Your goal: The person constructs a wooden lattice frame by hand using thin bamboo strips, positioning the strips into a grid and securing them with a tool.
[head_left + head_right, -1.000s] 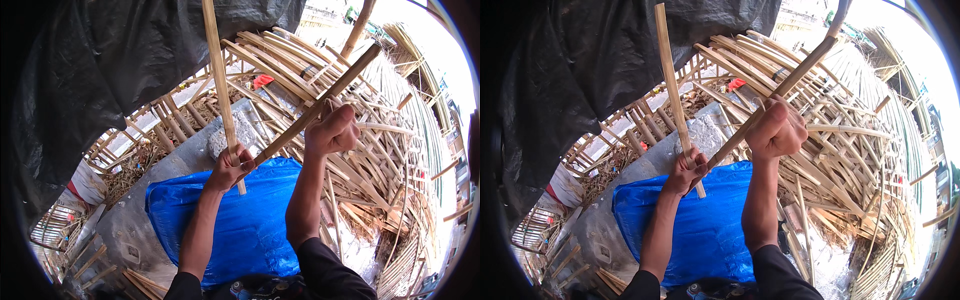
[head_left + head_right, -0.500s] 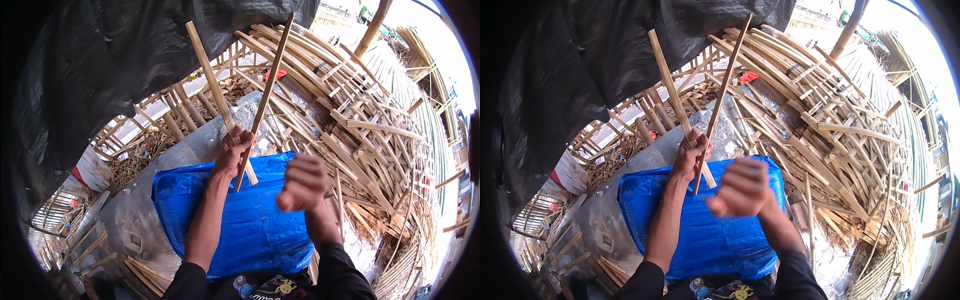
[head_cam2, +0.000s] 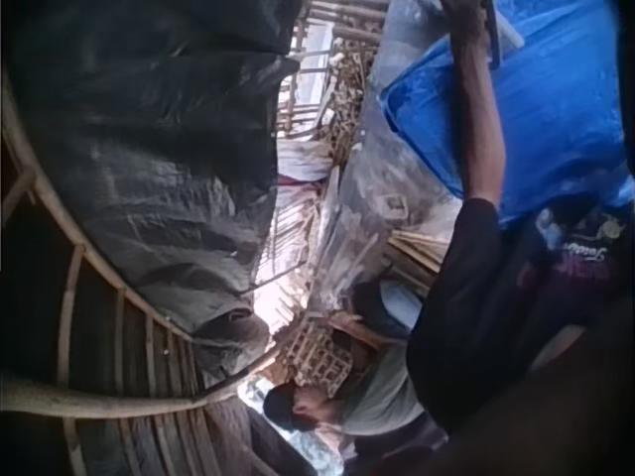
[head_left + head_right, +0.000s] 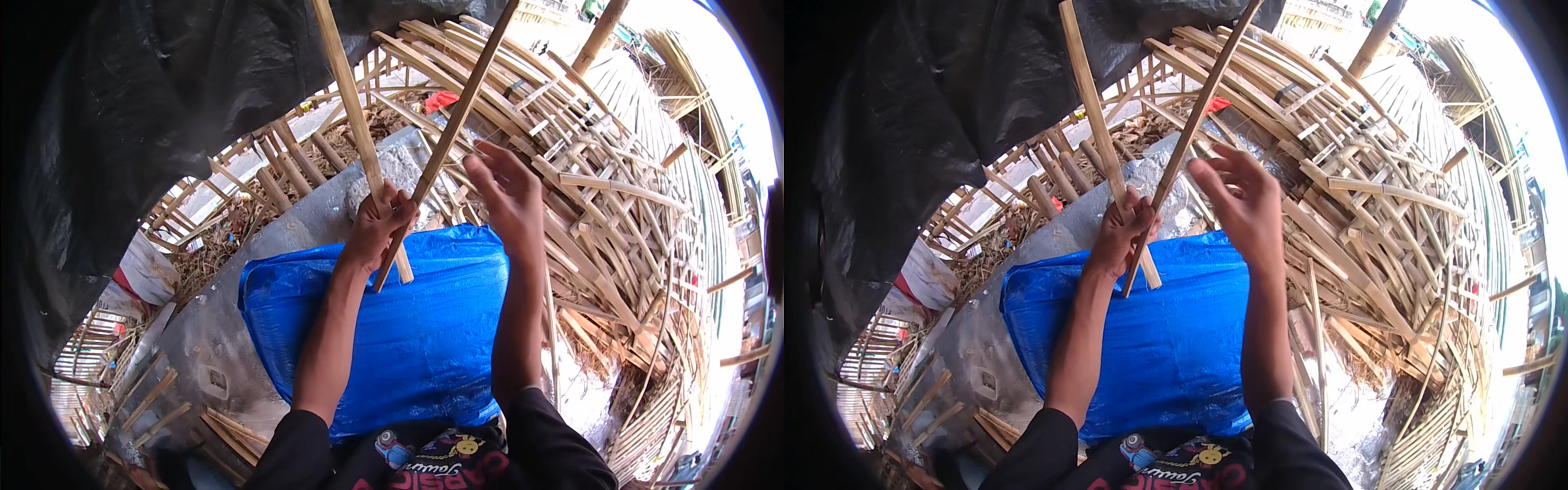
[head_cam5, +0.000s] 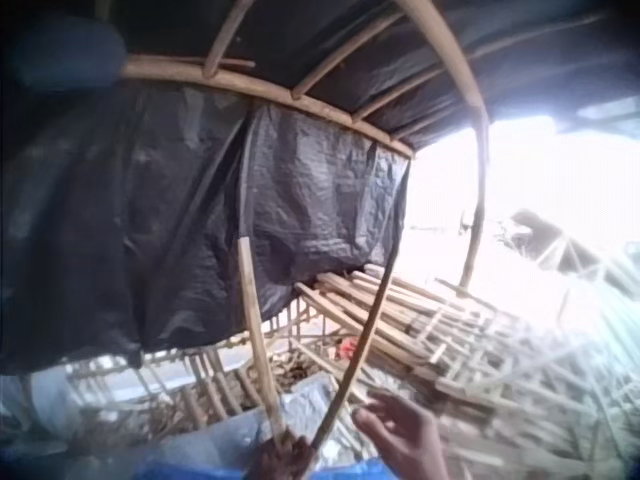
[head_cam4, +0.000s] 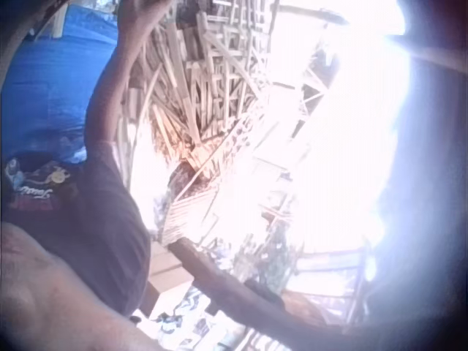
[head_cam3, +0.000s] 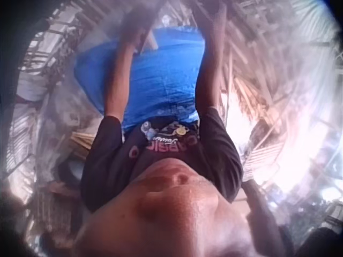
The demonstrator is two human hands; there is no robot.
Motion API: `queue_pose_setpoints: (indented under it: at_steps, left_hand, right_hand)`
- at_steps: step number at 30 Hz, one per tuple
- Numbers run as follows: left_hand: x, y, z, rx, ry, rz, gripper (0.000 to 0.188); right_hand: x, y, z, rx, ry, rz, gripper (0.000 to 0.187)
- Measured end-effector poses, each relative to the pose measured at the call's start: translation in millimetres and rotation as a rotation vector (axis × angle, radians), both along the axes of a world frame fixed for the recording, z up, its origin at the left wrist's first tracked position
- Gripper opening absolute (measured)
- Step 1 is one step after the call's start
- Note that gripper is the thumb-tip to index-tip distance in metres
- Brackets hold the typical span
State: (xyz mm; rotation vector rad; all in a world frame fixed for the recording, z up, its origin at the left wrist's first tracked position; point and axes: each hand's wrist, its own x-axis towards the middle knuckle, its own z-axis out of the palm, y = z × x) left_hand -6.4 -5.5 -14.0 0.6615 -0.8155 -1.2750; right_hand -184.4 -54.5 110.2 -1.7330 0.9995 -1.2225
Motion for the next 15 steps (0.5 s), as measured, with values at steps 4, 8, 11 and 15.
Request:
queue_pose_setpoints:
  at_steps: [4,8,11,15]
  left_hand:
    - [-14.2,-0.8,6.9,-0.007,0.038,0.055,0.023]
    - [-7.1,-2.4,7.2,0.020,0.081,0.060,0.030]
    - [-7.4,-0.6,9.2,-0.046,0.214,0.076,0.026]
    - [3.5,-4.1,-0.8,0.110,0.189,0.226,0.026]
  right_hand:
    - [8.0,-0.9,-17.1,0.094,-0.035,-0.036,0.026]
    - [11.8,4.0,-28.0,-0.350,-0.021,0.055,0.008]
    - [18.3,23.6,-33.3,-0.678,0.210,0.184,0.014]
    - [28.7,58.0,-45.2,-0.688,0.243,0.349,0.019]
